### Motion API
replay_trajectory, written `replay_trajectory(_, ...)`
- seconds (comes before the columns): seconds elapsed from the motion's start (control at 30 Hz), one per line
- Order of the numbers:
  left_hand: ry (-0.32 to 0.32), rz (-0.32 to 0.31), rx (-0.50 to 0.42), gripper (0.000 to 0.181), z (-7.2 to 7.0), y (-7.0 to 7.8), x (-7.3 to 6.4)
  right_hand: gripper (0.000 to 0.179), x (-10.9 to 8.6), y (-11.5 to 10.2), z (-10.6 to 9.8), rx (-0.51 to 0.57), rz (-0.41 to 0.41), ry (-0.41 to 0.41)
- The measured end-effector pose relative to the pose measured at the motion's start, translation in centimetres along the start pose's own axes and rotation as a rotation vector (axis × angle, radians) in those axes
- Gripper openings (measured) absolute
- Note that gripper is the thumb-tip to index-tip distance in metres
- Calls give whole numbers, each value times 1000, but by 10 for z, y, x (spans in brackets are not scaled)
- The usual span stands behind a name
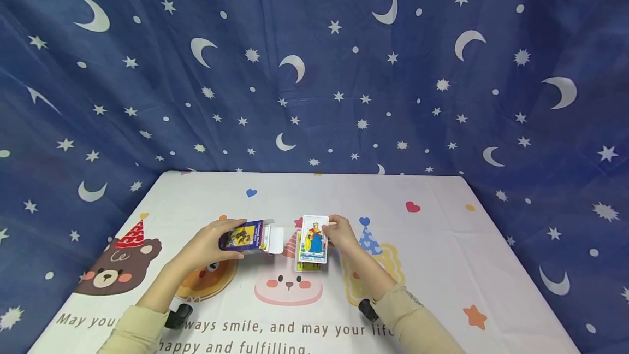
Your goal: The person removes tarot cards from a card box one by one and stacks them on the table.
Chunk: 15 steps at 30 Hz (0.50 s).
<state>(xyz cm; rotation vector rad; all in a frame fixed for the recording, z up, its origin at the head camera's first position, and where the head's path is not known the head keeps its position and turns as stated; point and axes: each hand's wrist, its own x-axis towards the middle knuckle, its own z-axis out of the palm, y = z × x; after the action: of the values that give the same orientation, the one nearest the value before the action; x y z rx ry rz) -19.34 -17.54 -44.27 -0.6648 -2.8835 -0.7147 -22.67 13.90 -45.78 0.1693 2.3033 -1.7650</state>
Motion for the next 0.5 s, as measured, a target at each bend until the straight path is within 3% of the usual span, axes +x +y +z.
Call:
replay_trajectory(0.23, -15, -4, -3, 77, -1, 1, 2, 32, 7, 3, 3, 3, -13, 6)
replay_trajectory(0.5, -24, -13, -7, 77, -1, 2, 3, 32, 15, 11, 5, -15, -30, -5)
